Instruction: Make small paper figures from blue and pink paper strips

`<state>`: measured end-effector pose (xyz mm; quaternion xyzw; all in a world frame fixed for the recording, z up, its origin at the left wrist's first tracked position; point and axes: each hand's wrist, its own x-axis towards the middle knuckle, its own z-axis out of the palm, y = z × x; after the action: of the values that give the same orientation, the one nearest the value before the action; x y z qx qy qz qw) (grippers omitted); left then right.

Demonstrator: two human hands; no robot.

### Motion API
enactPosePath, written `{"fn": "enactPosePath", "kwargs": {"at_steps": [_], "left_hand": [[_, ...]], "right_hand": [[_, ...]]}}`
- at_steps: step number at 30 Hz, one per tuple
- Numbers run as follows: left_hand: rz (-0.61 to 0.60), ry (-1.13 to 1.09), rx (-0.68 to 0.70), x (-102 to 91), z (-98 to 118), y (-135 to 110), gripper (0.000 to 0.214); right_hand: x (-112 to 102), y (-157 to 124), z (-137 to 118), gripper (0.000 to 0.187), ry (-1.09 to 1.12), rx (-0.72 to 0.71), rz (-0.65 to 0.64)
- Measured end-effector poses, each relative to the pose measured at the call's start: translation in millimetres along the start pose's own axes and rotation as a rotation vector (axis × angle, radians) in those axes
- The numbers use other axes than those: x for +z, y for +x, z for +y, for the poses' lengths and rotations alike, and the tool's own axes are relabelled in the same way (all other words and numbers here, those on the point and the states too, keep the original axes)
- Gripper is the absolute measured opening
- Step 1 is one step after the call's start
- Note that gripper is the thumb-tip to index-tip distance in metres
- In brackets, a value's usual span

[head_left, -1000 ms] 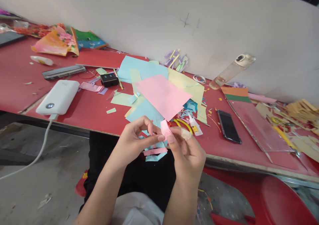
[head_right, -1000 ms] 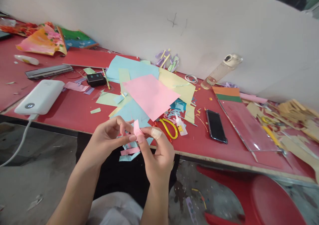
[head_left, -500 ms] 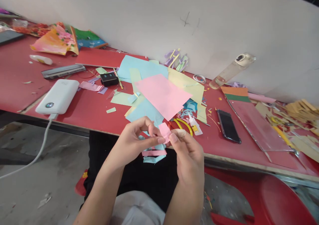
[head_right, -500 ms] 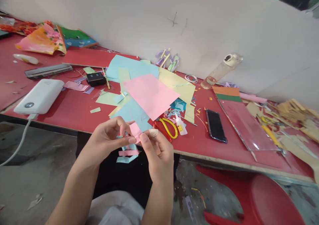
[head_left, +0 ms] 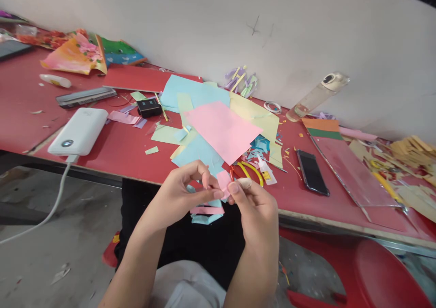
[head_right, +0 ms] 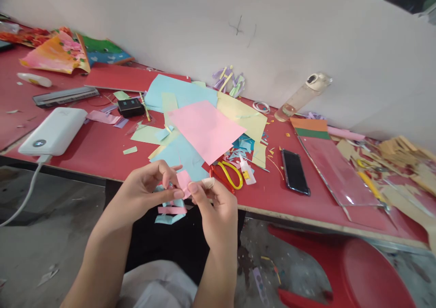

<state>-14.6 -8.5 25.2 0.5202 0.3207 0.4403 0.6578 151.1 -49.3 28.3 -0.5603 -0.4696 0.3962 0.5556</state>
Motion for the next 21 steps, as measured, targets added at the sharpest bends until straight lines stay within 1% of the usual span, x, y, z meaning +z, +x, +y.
{"fn": "enactPosePath", "kwargs": {"at_steps": [3,5,7,9,12,15,21], "left_hand": [[-0.027,0.016,-0.013,-2.2,-1,0,0.032],[-0.037,0.046,-0.026,-3.7,-1,-1,0.031],[-0.038,0.077,-0.045,-4.6,-1,-1,0.03],[-0.03,0.089,-0.066,-4.8,1,-2,0.03],[-0.005,0.089,-0.067,-4.6,4,-3,0.029],[0.017,0.108,-0.052,-4.6,5,-3,0.029],[0.054,0.16,-0.08,-2.1,7,-3,0.027]], "right_hand": [[0,-3,-4,0.028,-0.087,-0.002,0.015],[-2,-3,-5,0.029,-0.123,-0.034,-0.023],[-5,-2,-3,0.03,-0.178,-0.094,-0.069],[-10,-1,-1,0.028,-0.246,-0.167,-0.087],[-14,0,0,0.02,-0.302,-0.241,-0.092],[-15,-2,-1,0.013,-0.314,-0.248,-0.11],[-14,-2,-1,0.012,-0.364,-0.278,-0.138]]}}
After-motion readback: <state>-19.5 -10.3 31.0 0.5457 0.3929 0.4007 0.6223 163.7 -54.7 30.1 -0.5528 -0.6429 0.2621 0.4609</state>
